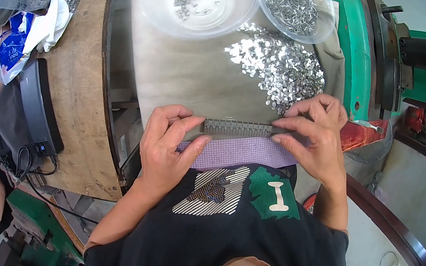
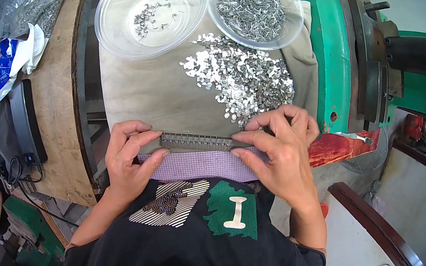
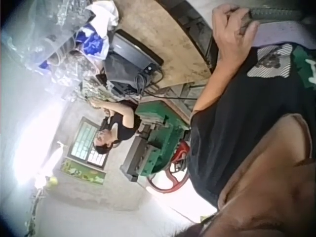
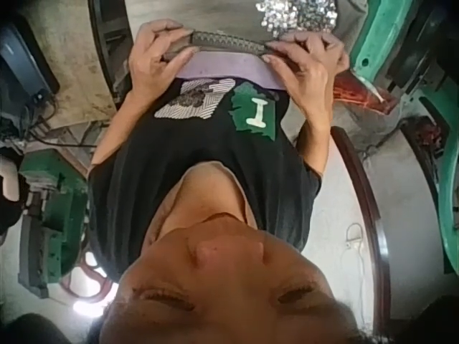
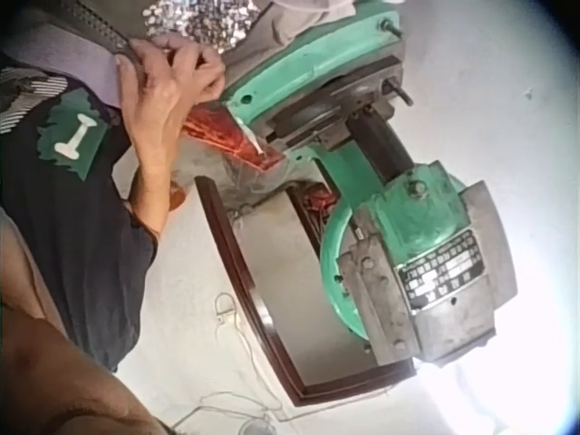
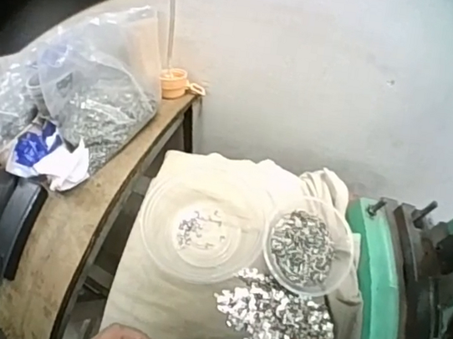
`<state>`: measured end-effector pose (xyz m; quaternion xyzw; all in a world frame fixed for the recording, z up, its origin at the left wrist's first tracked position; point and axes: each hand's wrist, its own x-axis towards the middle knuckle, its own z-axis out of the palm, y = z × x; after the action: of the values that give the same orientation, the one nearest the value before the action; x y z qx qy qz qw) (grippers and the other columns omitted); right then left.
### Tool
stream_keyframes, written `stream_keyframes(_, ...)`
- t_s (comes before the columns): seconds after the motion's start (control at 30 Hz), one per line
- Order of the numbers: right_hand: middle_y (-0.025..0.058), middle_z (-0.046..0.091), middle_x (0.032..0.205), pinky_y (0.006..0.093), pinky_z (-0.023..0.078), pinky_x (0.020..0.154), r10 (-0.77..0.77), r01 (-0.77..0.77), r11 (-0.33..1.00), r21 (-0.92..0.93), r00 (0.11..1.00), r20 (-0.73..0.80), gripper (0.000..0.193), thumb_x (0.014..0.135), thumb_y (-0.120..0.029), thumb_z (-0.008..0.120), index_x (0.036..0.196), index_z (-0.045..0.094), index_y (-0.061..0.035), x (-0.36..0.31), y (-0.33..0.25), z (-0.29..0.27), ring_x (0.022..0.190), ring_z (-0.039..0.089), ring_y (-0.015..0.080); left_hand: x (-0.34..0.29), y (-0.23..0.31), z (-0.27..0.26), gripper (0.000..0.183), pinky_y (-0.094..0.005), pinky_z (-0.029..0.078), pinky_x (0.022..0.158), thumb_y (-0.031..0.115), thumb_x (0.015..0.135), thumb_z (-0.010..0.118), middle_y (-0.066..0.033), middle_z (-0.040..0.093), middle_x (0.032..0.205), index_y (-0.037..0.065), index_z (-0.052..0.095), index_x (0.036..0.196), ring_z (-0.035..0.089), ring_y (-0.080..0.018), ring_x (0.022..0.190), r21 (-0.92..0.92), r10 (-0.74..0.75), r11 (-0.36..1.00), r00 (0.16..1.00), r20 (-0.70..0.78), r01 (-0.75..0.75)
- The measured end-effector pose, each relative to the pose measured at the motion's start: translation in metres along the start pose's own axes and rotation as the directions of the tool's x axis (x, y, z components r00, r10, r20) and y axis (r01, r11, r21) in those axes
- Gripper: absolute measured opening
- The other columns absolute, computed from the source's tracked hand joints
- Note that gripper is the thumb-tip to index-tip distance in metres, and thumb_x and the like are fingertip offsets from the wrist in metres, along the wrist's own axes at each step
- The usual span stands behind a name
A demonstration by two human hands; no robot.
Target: The person inserts small metal studs by hand into a slotted strip, then uses a press machine to secure them.
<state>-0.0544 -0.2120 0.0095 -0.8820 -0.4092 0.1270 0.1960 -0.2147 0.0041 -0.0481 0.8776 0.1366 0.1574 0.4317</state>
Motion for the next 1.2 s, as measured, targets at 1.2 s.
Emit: stream_keyframes(1.2, 0.006, 0.069, 0.078, 0.0272, 0.052, 0.061, 0.154, -0.221, 0.801, 0.556, 0.974, 0.166, 0.007, 0.085, -0.002, 0.071, 0.091, 0.069, 0.0002, 0.028, -0.002, 0.014, 0.066, 0.066, 0.0137, -0.013, -0.003, 0.0, 0.034, -0.0365, 0.048, 0.074, 0.011, 0.066, 0.085, -0.01, 0.06, 0.105, 0.006, 0.068, 0.095, 0.059, -0.026, 0.086, 0.002, 0.069, 0.998, 0.997, 0.019, -0.069)
